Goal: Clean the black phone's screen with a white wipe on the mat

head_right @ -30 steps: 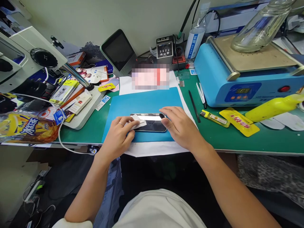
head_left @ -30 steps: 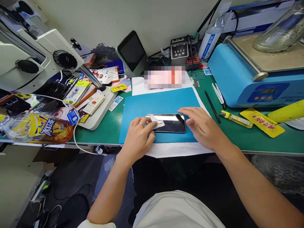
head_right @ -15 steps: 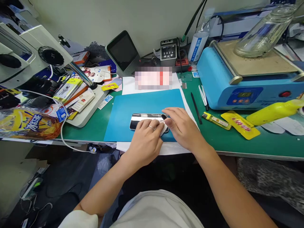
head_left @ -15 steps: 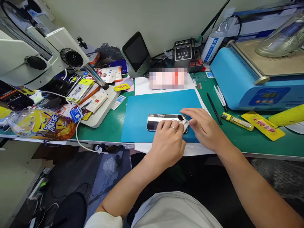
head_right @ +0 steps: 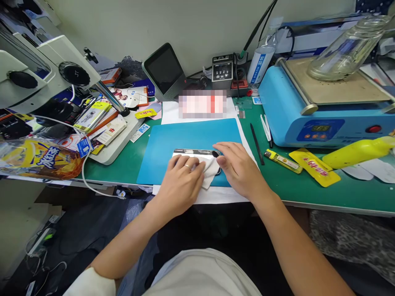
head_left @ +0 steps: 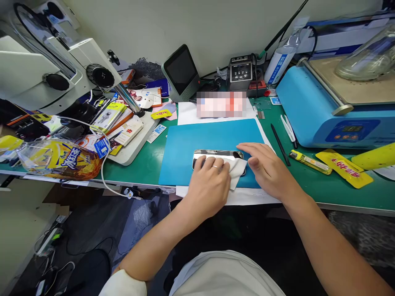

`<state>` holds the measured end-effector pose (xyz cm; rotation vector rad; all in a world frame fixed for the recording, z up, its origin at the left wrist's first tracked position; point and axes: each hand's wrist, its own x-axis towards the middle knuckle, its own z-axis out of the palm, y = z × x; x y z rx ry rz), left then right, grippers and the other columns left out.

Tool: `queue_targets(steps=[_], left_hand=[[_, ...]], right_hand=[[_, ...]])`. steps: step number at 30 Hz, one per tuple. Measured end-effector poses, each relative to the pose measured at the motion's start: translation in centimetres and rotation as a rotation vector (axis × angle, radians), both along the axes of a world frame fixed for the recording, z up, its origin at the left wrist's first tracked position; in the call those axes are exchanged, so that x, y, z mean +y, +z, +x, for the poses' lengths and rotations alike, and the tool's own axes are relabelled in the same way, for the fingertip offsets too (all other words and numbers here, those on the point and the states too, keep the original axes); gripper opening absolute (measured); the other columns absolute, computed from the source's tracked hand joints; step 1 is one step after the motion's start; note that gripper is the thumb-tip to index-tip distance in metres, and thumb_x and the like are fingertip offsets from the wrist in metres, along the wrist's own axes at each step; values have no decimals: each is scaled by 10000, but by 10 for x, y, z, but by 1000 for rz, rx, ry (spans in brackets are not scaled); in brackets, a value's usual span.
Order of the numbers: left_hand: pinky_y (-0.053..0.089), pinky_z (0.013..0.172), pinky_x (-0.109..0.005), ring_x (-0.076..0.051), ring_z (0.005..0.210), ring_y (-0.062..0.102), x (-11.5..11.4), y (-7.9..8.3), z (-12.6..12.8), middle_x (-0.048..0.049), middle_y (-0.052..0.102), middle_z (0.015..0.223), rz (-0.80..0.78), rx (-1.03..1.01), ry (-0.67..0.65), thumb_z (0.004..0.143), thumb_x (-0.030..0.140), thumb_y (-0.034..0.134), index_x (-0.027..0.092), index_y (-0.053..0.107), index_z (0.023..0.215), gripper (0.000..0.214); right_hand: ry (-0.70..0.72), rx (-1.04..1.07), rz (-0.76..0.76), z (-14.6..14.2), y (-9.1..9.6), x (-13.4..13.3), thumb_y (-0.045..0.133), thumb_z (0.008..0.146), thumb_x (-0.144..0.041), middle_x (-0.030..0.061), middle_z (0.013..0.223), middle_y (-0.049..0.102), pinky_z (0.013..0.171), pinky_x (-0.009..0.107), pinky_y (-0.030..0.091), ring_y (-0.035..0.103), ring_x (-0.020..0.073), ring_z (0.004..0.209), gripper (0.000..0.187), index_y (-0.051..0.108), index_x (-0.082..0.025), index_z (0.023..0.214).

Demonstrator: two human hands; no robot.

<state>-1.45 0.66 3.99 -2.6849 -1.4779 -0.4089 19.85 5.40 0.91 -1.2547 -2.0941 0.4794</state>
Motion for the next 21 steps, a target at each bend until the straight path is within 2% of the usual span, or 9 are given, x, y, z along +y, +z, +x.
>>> queue_targets(steps=[5,8,11,15,18,21], left_hand=[[417,1035,-520,-305,1108,605,-3,-5,-49,-122,696,1202,26,8,156,1074,235,441,174,665,1273,307],[464,995,-521,-322,1113,609,-1,-9,-63,-141,686,1230,32,-37,202,1082,259,441,161,665,1292,322],[495,1037,-489,-322,1207,601,2,-13,-58,-175,651,1336,39,-130,125,1089,271,439,105,620,1347,356],[451,1180,-473,-324,1388,534,-6,-23,-37,-202,586,1484,17,-143,-1,1098,326,434,60,552,1424,437],[437,1212,-489,-343,1456,483,-18,-28,-29,-216,537,1543,-5,-110,24,1093,370,447,43,498,1485,513],[429,1225,-502,-343,1471,477,-24,-28,-37,-198,529,1560,-42,-102,63,1090,378,454,73,480,1510,519]], right_hand=[[-1,0,-20,-2,3,-1,243,1011,-711,191,1382,687,1108,539,479,588,351,1328,805,670,-130,1368],[4,5,-25,-2,3,-2,239,1006,-713,205,1382,683,1108,542,480,586,356,1327,832,668,-100,1368],[-1,15,-26,-1,3,-2,242,1012,-702,208,1378,683,1111,541,477,581,354,1331,826,669,-90,1365],[6,20,-19,-1,3,-2,254,1016,-692,206,1382,681,1110,537,473,579,349,1330,808,663,-92,1370],[12,26,-9,-1,3,-2,253,1016,-691,201,1375,686,1109,533,472,583,345,1322,802,662,-100,1371],[8,29,-10,-1,3,-2,255,1015,-694,195,1377,686,1101,537,478,581,348,1326,794,665,-114,1370]])
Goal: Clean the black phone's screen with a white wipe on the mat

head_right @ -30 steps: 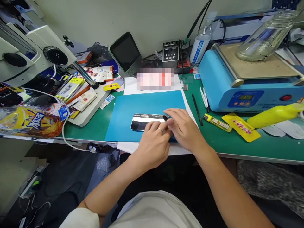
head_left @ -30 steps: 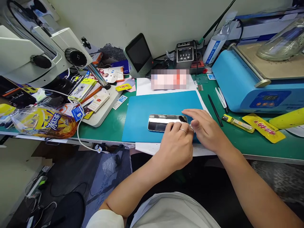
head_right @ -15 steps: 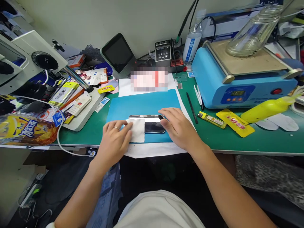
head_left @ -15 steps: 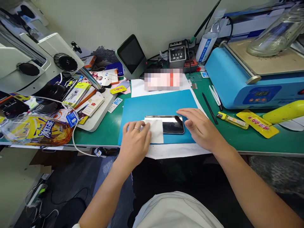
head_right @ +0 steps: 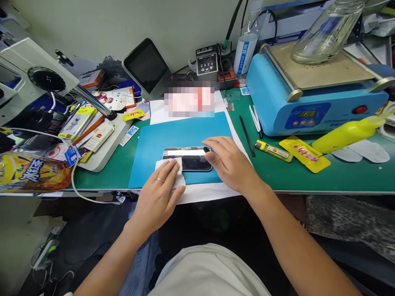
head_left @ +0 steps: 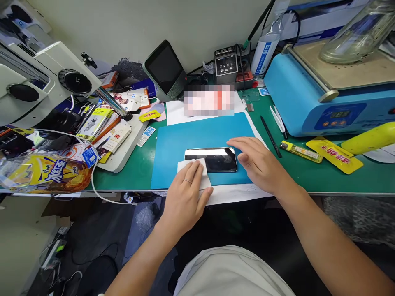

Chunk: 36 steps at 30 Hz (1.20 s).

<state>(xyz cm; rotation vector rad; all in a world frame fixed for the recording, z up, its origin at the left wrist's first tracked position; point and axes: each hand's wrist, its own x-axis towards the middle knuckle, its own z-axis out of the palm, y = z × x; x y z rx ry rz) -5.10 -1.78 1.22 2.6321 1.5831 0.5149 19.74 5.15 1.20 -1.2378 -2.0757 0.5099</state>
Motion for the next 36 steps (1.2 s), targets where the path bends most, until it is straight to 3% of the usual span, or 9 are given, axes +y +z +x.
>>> queue_targets(steps=[5,11,18,23,31,36], left_hand=[[402,1237,-554,-347,1491,466,12,4,-19,-129,535,1579,-40,0,103,1102,379,430,166,522,1502,463],[391,1252,-543,-330,1554,372,22,10,-16,-118,535,1587,-68,-14,-36,1099,351,445,131,534,1502,467],[293,1287,-599,-335,1583,311,19,15,-17,-65,521,1603,-117,16,-132,1092,292,444,177,535,1514,447],[257,1284,-637,-327,1593,282,27,15,-26,-10,528,1598,-161,19,-103,1112,276,380,238,557,1503,431],[239,1301,-600,-299,1595,288,23,11,-24,-17,533,1594,-135,4,-165,1103,270,415,231,555,1505,428],[239,1292,-641,-318,1581,318,19,17,-31,11,560,1567,-128,37,-79,1104,276,413,245,590,1469,407]], right_hand=[[5,3,-7,0,-1,0,255,1010,-705,195,1372,687,1099,546,481,583,350,1321,799,665,-121,1371],[-6,-4,-18,-1,-1,-1,263,1007,-710,180,1383,685,1104,579,474,576,363,1336,768,673,-173,1374],[-2,-10,2,-2,1,-1,275,1010,-702,154,1373,696,1099,588,477,592,367,1315,718,683,-235,1373],[-10,-16,-18,-2,2,-1,260,1000,-719,169,1376,691,1089,576,485,590,371,1318,762,684,-205,1369],[-6,-10,-8,-1,0,-1,267,1005,-715,166,1378,689,1106,572,471,581,359,1329,754,680,-199,1367],[-9,-17,-14,-2,1,-1,269,1007,-709,172,1383,688,1095,578,479,581,361,1327,751,680,-192,1365]])
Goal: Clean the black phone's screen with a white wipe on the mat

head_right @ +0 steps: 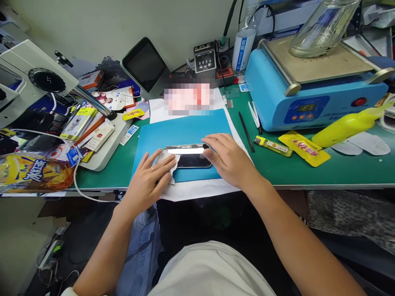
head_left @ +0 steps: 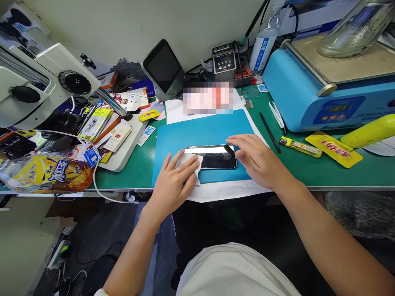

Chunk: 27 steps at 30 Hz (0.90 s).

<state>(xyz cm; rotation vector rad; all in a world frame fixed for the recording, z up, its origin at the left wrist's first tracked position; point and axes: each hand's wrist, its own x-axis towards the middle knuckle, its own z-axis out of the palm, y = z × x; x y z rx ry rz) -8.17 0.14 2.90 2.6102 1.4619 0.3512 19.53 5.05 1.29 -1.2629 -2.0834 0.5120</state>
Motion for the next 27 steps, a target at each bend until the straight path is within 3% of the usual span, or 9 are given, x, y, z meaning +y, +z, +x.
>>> queue_targets(steps=[6,12,16,22,27], left_hand=[[391,1248,-557,-311,1464,508,-3,0,20,-76,604,1526,96,23,2,1078,270,447,182,595,1457,416],[411,1244,-506,-296,1470,510,21,-3,34,-118,587,1537,110,27,-1,1085,256,421,127,599,1439,417],[421,1246,-444,-275,1456,529,16,-1,33,-138,604,1516,117,-1,-29,1083,229,415,78,604,1428,421],[477,1202,-461,-289,1414,576,-9,0,38,-150,645,1466,143,-14,30,1064,235,443,93,630,1392,403],[491,1175,-477,-306,1386,601,9,-3,49,-173,639,1468,175,3,61,1067,247,436,81,632,1375,400]], right_hand=[[-1,-7,6,0,1,0,268,1008,-710,159,1374,695,1095,585,482,587,364,1324,735,688,-221,1360],[1,-6,14,0,-1,1,268,1009,-707,169,1369,694,1101,589,474,589,365,1316,741,684,-204,1359],[1,-10,18,0,0,1,276,1016,-696,175,1371,693,1090,583,481,588,364,1317,734,679,-190,1363],[7,-5,22,0,0,0,284,1020,-688,159,1368,696,1093,567,479,587,353,1319,707,679,-213,1363],[4,-3,19,-1,0,0,268,1010,-707,160,1364,696,1094,560,478,588,354,1314,734,684,-212,1357]])
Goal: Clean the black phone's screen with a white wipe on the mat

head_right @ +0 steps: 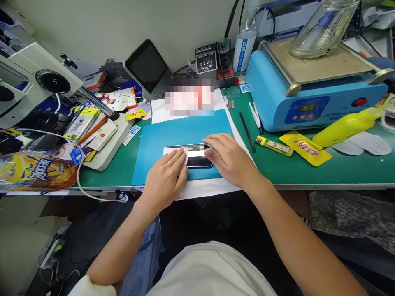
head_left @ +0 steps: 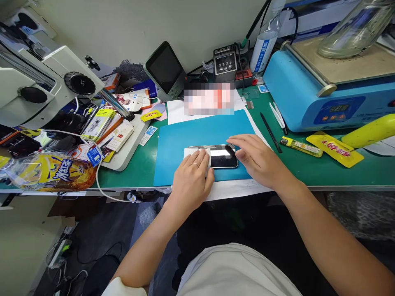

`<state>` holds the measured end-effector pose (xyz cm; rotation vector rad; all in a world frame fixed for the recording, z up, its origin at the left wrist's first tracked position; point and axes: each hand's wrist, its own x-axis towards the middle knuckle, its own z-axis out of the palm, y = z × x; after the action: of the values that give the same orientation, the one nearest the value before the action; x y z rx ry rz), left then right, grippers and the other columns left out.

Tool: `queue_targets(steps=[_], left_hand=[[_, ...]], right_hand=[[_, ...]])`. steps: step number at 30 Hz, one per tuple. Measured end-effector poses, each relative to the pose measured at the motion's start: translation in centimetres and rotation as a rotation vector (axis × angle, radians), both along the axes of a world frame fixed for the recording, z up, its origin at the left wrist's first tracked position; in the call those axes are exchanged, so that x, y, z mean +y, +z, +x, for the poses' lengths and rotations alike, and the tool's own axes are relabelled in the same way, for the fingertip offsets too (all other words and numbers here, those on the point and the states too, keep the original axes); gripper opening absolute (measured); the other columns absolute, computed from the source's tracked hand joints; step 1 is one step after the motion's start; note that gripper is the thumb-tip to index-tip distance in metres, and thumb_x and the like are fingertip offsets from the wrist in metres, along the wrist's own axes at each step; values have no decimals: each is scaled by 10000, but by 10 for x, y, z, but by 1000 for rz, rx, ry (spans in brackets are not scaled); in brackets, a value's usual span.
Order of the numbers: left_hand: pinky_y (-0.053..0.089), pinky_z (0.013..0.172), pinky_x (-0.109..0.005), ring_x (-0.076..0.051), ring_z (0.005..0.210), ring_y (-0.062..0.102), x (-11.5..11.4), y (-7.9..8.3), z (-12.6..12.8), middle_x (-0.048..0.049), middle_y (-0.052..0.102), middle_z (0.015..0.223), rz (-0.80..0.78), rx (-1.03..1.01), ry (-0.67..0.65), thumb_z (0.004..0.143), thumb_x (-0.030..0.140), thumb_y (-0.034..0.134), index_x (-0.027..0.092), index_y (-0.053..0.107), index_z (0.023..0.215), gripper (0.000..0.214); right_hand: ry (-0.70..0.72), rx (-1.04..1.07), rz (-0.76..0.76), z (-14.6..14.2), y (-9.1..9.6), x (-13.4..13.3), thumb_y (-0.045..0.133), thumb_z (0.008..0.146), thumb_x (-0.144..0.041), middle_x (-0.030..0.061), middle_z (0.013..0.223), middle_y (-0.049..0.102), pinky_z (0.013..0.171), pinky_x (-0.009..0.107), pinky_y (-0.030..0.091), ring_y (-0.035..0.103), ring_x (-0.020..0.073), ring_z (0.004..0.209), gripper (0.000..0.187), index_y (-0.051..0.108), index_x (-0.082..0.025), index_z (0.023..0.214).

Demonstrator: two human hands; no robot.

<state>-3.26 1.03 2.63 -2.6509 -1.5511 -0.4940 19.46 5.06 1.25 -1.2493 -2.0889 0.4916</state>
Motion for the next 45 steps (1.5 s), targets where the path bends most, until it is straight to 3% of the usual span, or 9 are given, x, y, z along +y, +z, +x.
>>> queue_targets(steps=[5,14,25,34,41,45], left_hand=[[472,1182,-498,-308,1393,592,12,2,2,-171,632,1478,-26,15,7,1058,211,449,75,620,1386,394],[495,1153,-508,-314,1317,651,-24,6,1,-179,670,1426,-12,-2,10,1053,239,458,88,659,1327,371],[515,1120,-479,-312,1327,640,9,5,11,-162,679,1419,16,32,61,1056,226,467,88,649,1319,348],[537,1094,-512,-331,1289,667,-29,2,7,-194,689,1393,54,11,43,1056,250,470,87,649,1319,358],[456,1190,-493,-308,1395,589,2,1,18,-157,641,1472,-5,8,-38,1067,283,466,106,625,1371,385],[424,1218,-496,-305,1429,553,3,3,26,-126,621,1503,-23,25,-117,1077,277,449,101,609,1403,404]], right_hand=[[2,-1,1,0,1,0,265,1011,-703,178,1354,700,1091,569,480,595,364,1305,751,691,-184,1347],[8,5,6,0,-2,0,277,1019,-689,176,1365,693,1109,541,468,583,346,1317,742,681,-165,1354],[9,11,16,1,-4,1,280,1019,-687,187,1352,698,1098,540,476,594,352,1300,752,685,-145,1348],[17,36,12,1,-1,-2,262,1016,-699,186,1366,694,1104,535,473,583,345,1321,773,680,-144,1355],[19,98,47,3,-4,0,141,986,-749,198,1339,708,1119,542,451,598,342,1301,904,684,-118,1339],[12,99,55,3,-3,0,125,982,-753,205,1323,716,1115,536,454,607,344,1289,928,691,-102,1324]])
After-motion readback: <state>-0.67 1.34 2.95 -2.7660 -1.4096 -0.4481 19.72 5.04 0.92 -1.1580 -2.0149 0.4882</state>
